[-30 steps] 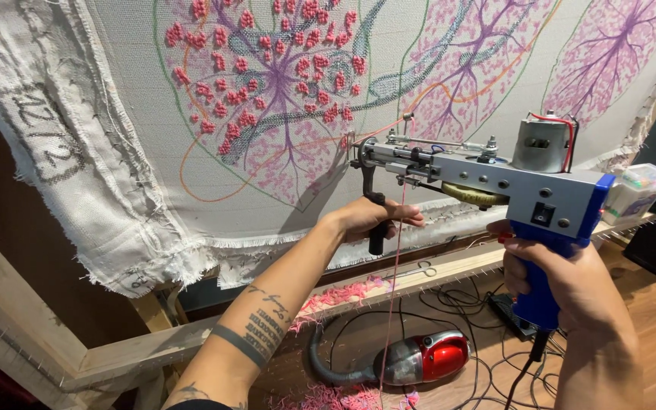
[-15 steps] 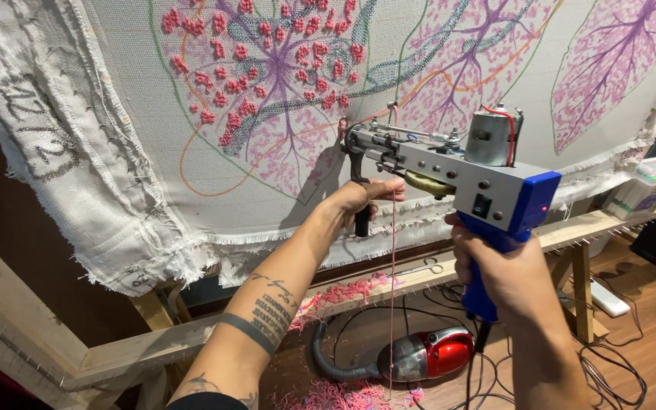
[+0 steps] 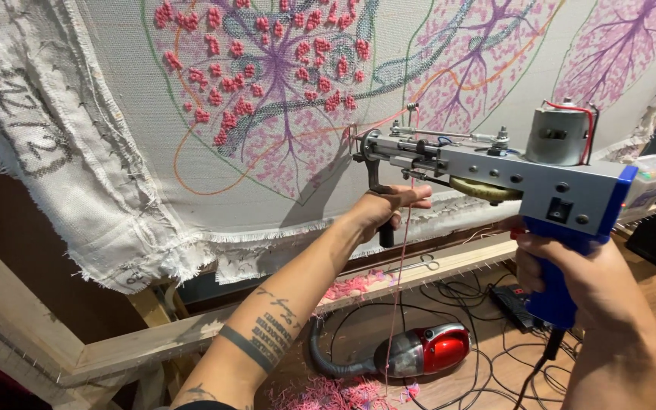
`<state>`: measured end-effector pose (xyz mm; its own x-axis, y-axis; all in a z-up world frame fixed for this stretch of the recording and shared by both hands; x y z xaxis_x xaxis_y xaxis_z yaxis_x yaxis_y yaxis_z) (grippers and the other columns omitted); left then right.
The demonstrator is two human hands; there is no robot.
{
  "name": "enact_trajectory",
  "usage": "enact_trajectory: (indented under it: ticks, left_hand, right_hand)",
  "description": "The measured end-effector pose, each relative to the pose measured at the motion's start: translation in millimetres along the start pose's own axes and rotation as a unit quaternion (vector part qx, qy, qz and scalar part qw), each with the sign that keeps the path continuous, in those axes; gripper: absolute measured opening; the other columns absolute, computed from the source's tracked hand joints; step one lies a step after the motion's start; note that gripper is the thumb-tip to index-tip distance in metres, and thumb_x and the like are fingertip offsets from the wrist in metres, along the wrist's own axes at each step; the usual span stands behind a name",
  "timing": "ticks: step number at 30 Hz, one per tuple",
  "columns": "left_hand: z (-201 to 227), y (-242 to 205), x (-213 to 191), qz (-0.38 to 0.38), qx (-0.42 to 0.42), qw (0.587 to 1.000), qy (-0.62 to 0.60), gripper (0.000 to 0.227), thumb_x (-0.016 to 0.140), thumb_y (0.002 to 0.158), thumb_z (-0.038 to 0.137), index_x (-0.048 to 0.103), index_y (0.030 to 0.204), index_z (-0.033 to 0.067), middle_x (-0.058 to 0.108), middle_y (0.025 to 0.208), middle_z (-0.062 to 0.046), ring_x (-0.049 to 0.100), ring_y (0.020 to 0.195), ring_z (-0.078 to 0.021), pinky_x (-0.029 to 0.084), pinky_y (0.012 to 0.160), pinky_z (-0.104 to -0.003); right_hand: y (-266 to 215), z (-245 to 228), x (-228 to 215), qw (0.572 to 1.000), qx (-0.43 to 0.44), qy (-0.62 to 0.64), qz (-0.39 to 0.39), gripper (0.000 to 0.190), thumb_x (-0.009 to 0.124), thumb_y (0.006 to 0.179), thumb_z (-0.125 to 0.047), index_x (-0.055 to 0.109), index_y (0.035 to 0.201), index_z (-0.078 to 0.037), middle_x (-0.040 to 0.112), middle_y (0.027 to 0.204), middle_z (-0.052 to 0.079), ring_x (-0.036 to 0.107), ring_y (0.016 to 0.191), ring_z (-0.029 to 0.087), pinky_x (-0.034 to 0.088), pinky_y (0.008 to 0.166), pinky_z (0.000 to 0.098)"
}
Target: Use a tufting gun to insert yarn into a stretched canvas on a frame to create a rug.
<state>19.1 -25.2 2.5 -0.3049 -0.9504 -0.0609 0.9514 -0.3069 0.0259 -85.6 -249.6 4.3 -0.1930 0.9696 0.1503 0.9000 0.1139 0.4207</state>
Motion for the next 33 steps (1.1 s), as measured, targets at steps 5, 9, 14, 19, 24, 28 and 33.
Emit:
enact_trajectory:
  ticks: [5,9,14,19,24,28,33]
  left_hand:
    - [-3.3,6.0,7.8,-0.014,0.022,1.000,-0.010,0.054,0.065,0.065,0.042,0.064,0.099,-0.0005,0.069,0.092,-0.009,0.036,0.036,-0.0012,0.030,0.035,-0.014]
    - [-3.7,1.6,6.1,-0.004,0.016,1.000,-0.020,0.054,0.067,0.066,0.040,0.063,0.101,-0.0011,0.069,0.093,-0.009,0.036,0.035,-0.0017,0.031,0.034,-0.015]
    - [-4.1,4.0,-4.6,0.001,0.017,0.999,-0.035,0.044,0.068,0.068,0.037,0.064,0.094,0.0013,0.069,0.088,-0.006,0.035,0.035,-0.0013,0.031,0.035,-0.015]
    - [-4.4,8.6,-14.8,0.012,-0.004,0.999,-0.033,0.056,0.067,0.065,0.042,0.061,0.102,0.0007,0.068,0.094,-0.004,0.036,0.035,-0.0008,0.028,0.034,-0.015]
    - [-3.5,16.2,-37.8,0.072,-0.020,0.997,0.002,0.055,0.065,0.065,0.040,0.063,0.109,0.0068,0.068,0.101,-0.005,0.036,0.037,-0.0032,0.031,0.035,-0.017]
    - [-21.5,34.3,-66.0,0.048,0.044,0.998,-0.002,0.057,0.070,0.074,0.042,0.057,0.117,0.0061,0.067,0.099,-0.010,0.042,0.040,0.0001,0.037,0.038,-0.014]
    - [-19.3,40.1,-70.3,0.030,0.037,0.999,0.017,0.059,0.072,0.072,0.044,0.058,0.115,0.0071,0.067,0.099,-0.011,0.040,0.039,-0.0003,0.037,0.037,-0.016]
  right_hand:
    - [-7.3,-7.8,-2.4,0.999,-0.006,-0.027,0.036,0.021,0.058,0.076,-0.003,0.057,0.095,0.004,0.049,0.059,0.008,0.042,0.043,0.015,0.034,0.037,0.0275]
    - [-11.3,-7.3,2.4,0.999,0.011,-0.002,0.044,0.019,0.056,0.076,0.000,0.058,0.095,0.004,0.048,0.058,0.009,0.041,0.043,0.015,0.031,0.037,0.0265]
    - [-5.8,-5.8,14.5,0.999,-0.008,0.020,0.037,0.022,0.055,0.076,0.002,0.055,0.097,0.003,0.054,0.070,0.011,0.043,0.046,0.015,0.035,0.038,0.0271]
    - [-0.7,-0.7,27.8,0.999,-0.005,0.020,0.047,0.022,0.054,0.076,0.003,0.054,0.098,0.005,0.055,0.073,0.013,0.043,0.046,0.016,0.035,0.038,0.0284]
    - [6.1,12.2,59.8,0.998,0.009,-0.019,0.064,0.020,0.059,0.076,-0.003,0.059,0.095,0.004,0.054,0.061,0.011,0.046,0.042,0.018,0.037,0.037,0.0289]
    - [7.7,-4.1,92.5,0.994,-0.041,-0.037,0.090,0.009,0.057,0.071,0.009,0.060,0.079,0.006,0.044,0.044,0.013,0.044,0.031,0.022,0.041,0.035,0.0344]
    - [11.8,3.7,93.2,0.994,-0.041,-0.021,0.101,0.007,0.057,0.073,0.006,0.059,0.080,0.007,0.041,0.045,0.011,0.041,0.032,0.019,0.040,0.036,0.0334]
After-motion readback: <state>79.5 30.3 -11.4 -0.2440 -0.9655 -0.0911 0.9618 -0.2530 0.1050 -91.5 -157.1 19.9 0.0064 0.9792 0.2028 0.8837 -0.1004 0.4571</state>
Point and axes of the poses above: each hand's wrist, its own y-axis towards the middle knuckle, its own x-axis out of the palm, z = x × y, the point moved 4 cm from there along y, towards the middle knuckle
